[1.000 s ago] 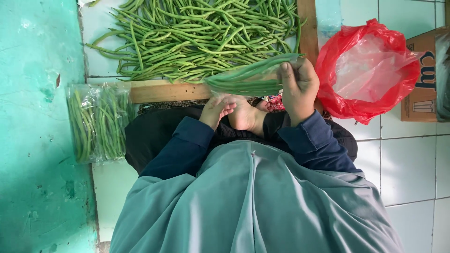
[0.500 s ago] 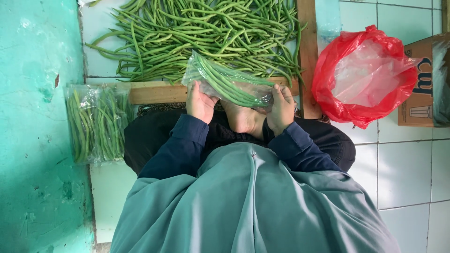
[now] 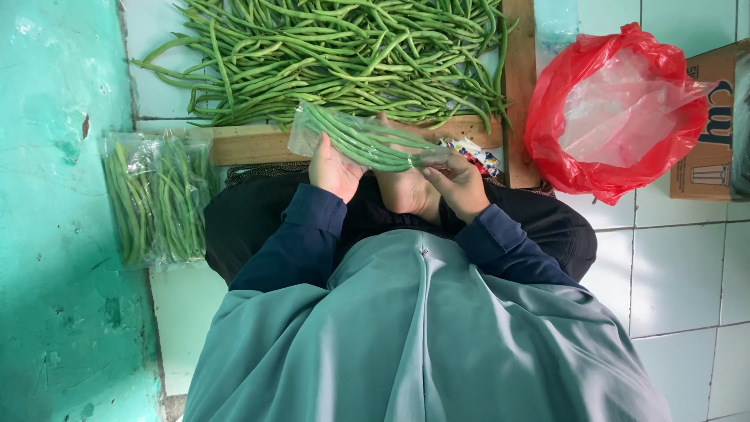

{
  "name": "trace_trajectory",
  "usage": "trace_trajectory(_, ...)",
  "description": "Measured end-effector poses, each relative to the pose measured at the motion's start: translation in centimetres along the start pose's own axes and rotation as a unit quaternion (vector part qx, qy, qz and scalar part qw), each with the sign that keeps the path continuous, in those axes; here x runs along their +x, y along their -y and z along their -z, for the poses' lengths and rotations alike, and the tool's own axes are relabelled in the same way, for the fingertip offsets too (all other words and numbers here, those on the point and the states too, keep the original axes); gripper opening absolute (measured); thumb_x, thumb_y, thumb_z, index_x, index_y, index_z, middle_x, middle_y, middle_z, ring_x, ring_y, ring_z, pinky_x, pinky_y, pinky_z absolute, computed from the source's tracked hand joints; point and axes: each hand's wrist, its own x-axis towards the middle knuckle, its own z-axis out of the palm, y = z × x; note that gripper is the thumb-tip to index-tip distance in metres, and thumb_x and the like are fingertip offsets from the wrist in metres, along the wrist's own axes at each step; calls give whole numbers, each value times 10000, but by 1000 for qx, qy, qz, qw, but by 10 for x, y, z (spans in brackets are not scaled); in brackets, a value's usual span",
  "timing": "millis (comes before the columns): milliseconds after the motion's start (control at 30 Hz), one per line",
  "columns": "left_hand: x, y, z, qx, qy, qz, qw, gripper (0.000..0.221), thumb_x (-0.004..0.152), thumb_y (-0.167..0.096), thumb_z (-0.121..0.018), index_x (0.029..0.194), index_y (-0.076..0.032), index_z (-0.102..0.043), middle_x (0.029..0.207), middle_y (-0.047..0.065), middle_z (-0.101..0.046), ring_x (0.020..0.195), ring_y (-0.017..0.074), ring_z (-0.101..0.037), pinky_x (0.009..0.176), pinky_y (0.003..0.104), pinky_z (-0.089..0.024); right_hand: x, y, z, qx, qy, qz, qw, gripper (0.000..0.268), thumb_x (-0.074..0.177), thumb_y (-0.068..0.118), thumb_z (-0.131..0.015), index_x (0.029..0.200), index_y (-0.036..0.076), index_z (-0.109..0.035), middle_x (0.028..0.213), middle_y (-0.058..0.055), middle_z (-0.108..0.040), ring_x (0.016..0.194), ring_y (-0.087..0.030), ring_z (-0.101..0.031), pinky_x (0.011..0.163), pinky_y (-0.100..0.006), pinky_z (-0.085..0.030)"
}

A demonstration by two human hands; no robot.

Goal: Packaging green beans into small plastic bags

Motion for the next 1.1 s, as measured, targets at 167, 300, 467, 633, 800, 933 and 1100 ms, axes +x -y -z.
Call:
trace_trajectory(167,15,1,28,23,83,-2,996,605,1097,-504,-385,1593,-166,-314,1641,185,-340,1482,434,-353,1195,629,-303,4,-39,30,-107,-2,-6,994,106,924,24,-792,985,-50,-747,892,-179,-665,907,-240,-670,724,-345,-574)
trace_trajectory(300,28,6,50,36,106,-11,994,564,1100,-464,-420,1577,-176,-338,1628,157,-360,1483,387,-354,1222,583,-265,-5,-52,26,-38,-44,-77,995,116,939,31,-766,952,-67,-704,793,-143,-671,743,-166,-685,608,-245,-566)
trace_trajectory(467,31,5,62,17,109,-24,994,467,1074,-370,-522,1487,-158,-471,1538,146,-498,1387,326,-517,1177,497,-440,-9,-25,13,-89,33,16,995,113,868,-7,-828,965,-22,-773,905,-159,-718,855,-218,-705,689,-302,-572)
trace_trajectory(633,43,14,76,-10,148,-50,988,485,1038,-299,-641,1474,-120,-526,1529,133,-516,1409,349,-492,1212,540,-417,-11,-14,10,-90,63,114,987,96,868,-24,-825,941,-24,-763,918,-163,-726,882,-273,-701,797,-370,-558)
trace_trajectory(800,32,13,65,11,187,-74,979,470,995,-242,-709,1421,-100,-570,1422,165,-619,1333,339,-569,1161,530,-480,-14,33,3,-127,79,238,960,103,863,-17,-819,956,12,-784,945,-143,-739,813,-288,-680,751,-374,-549)
trace_trajectory(933,16,19,60,-8,183,-114,977,429,959,-264,-727,1356,-133,-630,1320,178,-684,1246,351,-645,1095,536,-541,-20,84,-2,-166,79,334,925,108,901,36,-780,1002,-4,-784,995,-208,-727,848,-380,-661,790,-444,-539)
trace_trajectory(1100,-5,1,34,8,165,-123,979,406,980,-213,-722,1349,-73,-627,1307,201,-684,1218,371,-655,1053,532,-571,-18,95,1,-192,54,384,902,134,934,82,-745,1037,4,-784,1084,-229,-718,929,-374,-640,846,-465,-527)
